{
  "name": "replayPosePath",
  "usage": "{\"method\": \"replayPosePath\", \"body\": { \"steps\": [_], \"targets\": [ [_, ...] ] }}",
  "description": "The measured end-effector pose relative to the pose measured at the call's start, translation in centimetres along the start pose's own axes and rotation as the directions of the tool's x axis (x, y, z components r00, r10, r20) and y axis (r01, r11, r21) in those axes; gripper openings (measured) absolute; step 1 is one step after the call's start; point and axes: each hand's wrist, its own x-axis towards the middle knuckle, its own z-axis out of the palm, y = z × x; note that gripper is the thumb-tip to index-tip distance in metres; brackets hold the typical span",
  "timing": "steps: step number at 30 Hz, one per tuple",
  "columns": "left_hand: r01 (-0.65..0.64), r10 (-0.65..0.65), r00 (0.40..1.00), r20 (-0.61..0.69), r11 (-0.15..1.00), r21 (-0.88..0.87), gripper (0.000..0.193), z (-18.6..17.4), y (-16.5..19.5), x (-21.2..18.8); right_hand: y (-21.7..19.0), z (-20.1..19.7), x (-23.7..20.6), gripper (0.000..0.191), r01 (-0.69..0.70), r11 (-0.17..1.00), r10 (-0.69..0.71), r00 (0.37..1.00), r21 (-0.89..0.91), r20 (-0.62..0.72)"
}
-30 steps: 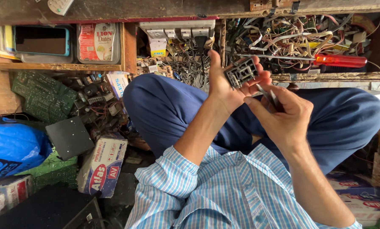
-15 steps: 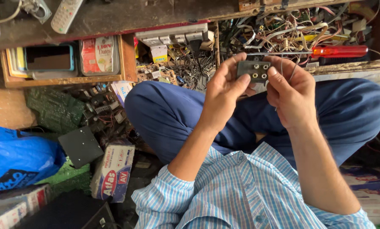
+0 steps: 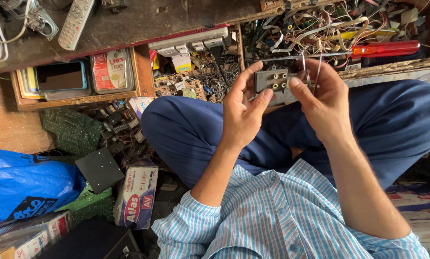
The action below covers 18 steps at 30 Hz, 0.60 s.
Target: The person sits cross-legged on the floor and repairs a small electrical switch component. They unscrew the housing with a screwdriver, open it, and use a small metal tool to adjust and reassemble the internal parts while holding the unit in their lap.
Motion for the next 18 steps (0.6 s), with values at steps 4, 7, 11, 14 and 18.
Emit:
{"method": "replayPosePath", "body": {
  "steps": [4,7,11,14,18],
  "targets": [
    [0.051,-0.05,0.999,0.013,0.993,-0.106,0.053,-0.8,-0.2,0.3,-0.1,-0.3,-0.4,0.035,0.075,0.997,-0.075,0.995,-0.009,0.069],
    [0.067,-0.064,0.997,0.03,0.994,-0.091,0.053,-1.2,-0.6,0.5,0.2,-0.3,-0.5,0.037,0.077,0.997,-0.076,0.974,0.004,0.212],
    [0.072,-0.07,0.997,0.019,0.984,-0.161,0.053,-0.9,-1.3,0.5,0.8,0.0,-0.6,0.033,0.098,0.995,-0.095,0.984,-0.013,0.15],
    [0.029,-0.032,0.999,-0.013,0.983,-0.184,0.053,-0.4,-1.7,0.5,1.1,0.2,-0.8,0.033,0.098,0.994,-0.092,0.987,-0.039,0.13],
    [0.025,-0.037,0.998,-0.06,0.981,-0.192,0.048,-0.8,-1.4,0.9,0.6,-0.3,-1.5,0.03,0.034,0.995,-0.026,0.996,-0.099,0.084]
  ]
}}
